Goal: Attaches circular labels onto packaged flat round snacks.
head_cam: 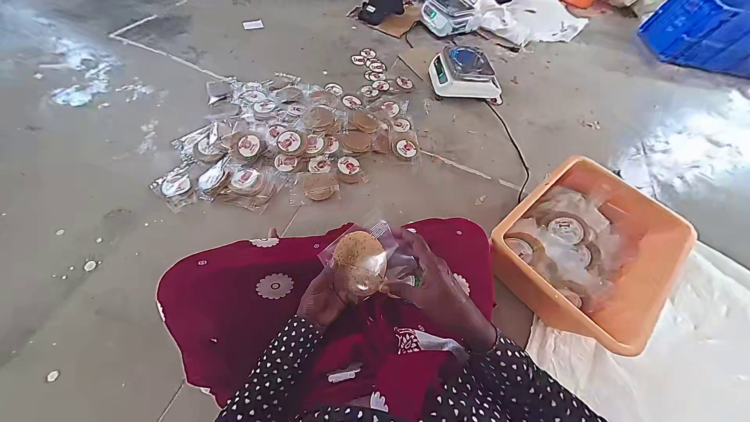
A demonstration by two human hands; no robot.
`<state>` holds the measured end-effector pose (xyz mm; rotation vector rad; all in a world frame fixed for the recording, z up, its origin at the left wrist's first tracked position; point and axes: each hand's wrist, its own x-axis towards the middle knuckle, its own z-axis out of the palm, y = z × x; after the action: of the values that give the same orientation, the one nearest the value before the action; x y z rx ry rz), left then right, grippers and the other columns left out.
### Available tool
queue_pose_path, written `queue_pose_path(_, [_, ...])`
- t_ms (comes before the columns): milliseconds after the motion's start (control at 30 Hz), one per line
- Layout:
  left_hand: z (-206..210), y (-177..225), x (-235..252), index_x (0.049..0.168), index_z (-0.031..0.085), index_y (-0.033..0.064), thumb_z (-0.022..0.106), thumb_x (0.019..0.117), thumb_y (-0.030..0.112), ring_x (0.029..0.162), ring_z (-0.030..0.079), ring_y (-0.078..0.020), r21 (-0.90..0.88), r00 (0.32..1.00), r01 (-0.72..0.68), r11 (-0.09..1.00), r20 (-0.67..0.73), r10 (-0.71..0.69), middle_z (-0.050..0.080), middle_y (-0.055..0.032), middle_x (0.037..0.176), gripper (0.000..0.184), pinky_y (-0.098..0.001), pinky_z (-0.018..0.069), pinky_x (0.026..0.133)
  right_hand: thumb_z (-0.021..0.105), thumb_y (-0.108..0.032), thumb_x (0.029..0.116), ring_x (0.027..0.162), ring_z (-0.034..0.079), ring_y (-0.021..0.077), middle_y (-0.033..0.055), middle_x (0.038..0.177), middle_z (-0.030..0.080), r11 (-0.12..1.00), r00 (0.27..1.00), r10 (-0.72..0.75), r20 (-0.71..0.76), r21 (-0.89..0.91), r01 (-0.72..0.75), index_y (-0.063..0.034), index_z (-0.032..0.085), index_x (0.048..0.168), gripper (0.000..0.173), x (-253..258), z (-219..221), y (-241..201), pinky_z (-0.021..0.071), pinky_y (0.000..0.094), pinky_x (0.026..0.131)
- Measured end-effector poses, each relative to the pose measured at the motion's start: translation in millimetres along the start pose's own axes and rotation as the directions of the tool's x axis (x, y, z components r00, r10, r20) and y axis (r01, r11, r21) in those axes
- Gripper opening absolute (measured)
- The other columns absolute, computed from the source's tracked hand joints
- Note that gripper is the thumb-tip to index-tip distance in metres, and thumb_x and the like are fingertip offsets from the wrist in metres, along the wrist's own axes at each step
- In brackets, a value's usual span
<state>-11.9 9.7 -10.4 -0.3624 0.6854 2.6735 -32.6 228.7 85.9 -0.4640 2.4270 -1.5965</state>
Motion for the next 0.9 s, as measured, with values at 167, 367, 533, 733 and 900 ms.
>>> queue_pose_path(167, [-1.5,-1.6,-1.4,0.117,0.062,0.0057,0.073,0.0855,0.017,0.096,0.073,-0.0251,-0.051,0.999,0.001,0.999,-0.048,-0.003,0.074,-0.014,0.104,0.036,-0.0438,0.0622,0.084,0.065,-0.031,0.0996,0.108,0.07,0.0144,0.0079,0.133,0.065,0.996,0.993,-0.079,-0.084,0.022,0.081,-0.0068,0.038,0.153,0.065,2.6,-8.5,1.8,0.0608,0.035,0.091])
queue_pose_path(367, [0.5,10.5,1.0,0.12,0.059,0.007,0.051,0.1007,0.011,0.096,0.073,-0.0233,-0.045,0.985,-0.125,0.991,-0.122,0.119,0.072,-0.0131,0.106,0.021,-0.0422,0.0621,0.085,0.067,-0.016,0.0989,0.084,0.07,0.0145,0.0027,0.097,0.074,0.908,0.989,-0.044,-0.142,-0.418,-0.02,-0.0105,0.074,0.105,0.011,10.5,-35.2,28.5,0.0591,0.0396,0.075])
queue_pose_path(533, [4.8,9.8,8.0,0.123,0.055,0.0019,0.045,0.1051,0.006,0.096,0.071,-0.0259,0.03,0.936,-0.157,0.987,-0.314,0.159,0.07,-0.0159,0.106,0.021,-0.0451,0.0608,0.085,0.077,-0.02,0.0896,0.102,0.067,0.0342,0.0158,0.105,0.07,0.755,0.988,0.152,-0.035,-0.641,-0.139,-0.0063,0.073,0.112,0.026,13.9,-14.5,59.9,0.0541,0.0542,0.088])
queue_pose_path(733, [-0.9,7.3,8.6,0.124,0.057,0.0057,0.047,0.1053,0.012,0.099,0.07,-0.0235,0.081,0.937,-0.174,0.981,-0.293,0.19,0.07,-0.0127,0.108,0.022,-0.043,0.0596,0.088,0.077,-0.019,0.0897,0.091,0.069,0.0335,0.0142,0.091,0.071,0.748,0.987,0.111,-0.113,-0.645,-0.158,-0.0049,0.075,0.095,0.015,15.8,-8.5,76.2,0.0544,0.0548,0.08])
queue_pose_path(900, [-6.4,8.9,11.1,0.139,0.056,0.015,0.036,0.1092,0.039,0.116,0.065,-0.0244,0.086,0.958,-0.229,0.97,-0.158,0.241,0.066,-0.0099,0.127,0.043,-0.0472,0.0547,0.098,0.07,-0.017,0.0967,0.092,0.069,0.0299,0.0115,0.093,0.073,0.792,0.988,0.073,-0.134,-0.594,-0.139,-0.0067,0.078,0.096,0.013,10.8,-17.1,76.7,0.0535,0.0525,0.083])
